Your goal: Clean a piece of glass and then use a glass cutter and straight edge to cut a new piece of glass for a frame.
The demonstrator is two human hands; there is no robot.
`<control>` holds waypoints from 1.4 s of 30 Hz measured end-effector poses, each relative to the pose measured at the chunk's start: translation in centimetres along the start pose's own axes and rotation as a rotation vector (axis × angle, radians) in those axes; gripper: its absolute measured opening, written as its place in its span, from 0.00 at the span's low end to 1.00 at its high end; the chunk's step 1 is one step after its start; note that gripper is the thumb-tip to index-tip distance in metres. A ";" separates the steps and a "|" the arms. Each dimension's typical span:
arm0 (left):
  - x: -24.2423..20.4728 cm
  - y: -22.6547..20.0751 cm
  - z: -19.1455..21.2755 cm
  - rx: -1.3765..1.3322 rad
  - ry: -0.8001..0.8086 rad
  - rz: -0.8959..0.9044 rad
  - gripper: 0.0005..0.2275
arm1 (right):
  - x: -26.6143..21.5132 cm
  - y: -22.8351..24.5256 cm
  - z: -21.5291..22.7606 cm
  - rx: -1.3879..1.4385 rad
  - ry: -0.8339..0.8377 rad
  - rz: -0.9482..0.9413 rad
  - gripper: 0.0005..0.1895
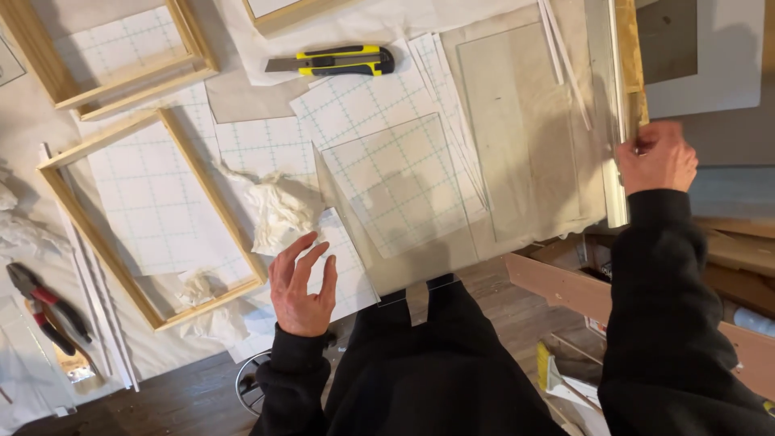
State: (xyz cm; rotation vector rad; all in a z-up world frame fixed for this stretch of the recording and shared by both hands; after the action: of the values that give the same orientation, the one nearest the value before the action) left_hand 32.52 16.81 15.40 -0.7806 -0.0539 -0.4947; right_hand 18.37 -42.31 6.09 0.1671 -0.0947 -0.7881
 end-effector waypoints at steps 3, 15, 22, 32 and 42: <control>-0.5 0.1 0.4 -0.003 0.007 0.024 0.11 | 0.3 -3.1 -1.2 0.114 0.038 0.026 0.14; -2.5 -1.0 -0.9 -0.074 0.079 0.018 0.09 | -1.5 -2.4 -0.2 0.177 0.052 -0.138 0.12; -3.3 -0.9 -1.0 -0.082 0.101 0.005 0.09 | -1.7 -1.9 -0.4 0.127 0.077 -0.226 0.13; -4.4 -0.9 -0.3 -0.079 0.094 0.005 0.09 | 1.7 -10.4 -7.4 -0.042 0.243 -0.051 0.20; -4.1 -2.3 -0.8 -0.089 0.092 -0.018 0.09 | 1.3 -10.7 -3.7 0.275 0.429 -0.108 0.17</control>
State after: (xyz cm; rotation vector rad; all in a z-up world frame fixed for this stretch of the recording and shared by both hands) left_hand 27.72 16.54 15.42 -0.8444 0.0469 -0.5526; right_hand 12.38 -50.23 0.50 0.6019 0.2144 -0.8295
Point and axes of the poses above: each hand's wrist, its own x-axis towards the middle knuckle, its own z-axis out of the back of the hand, y = z × x, the point moved 9 cm from there along x, towards the middle knuckle, and after that the axes turned 9 degrees about -z, right-handed, at the moved point
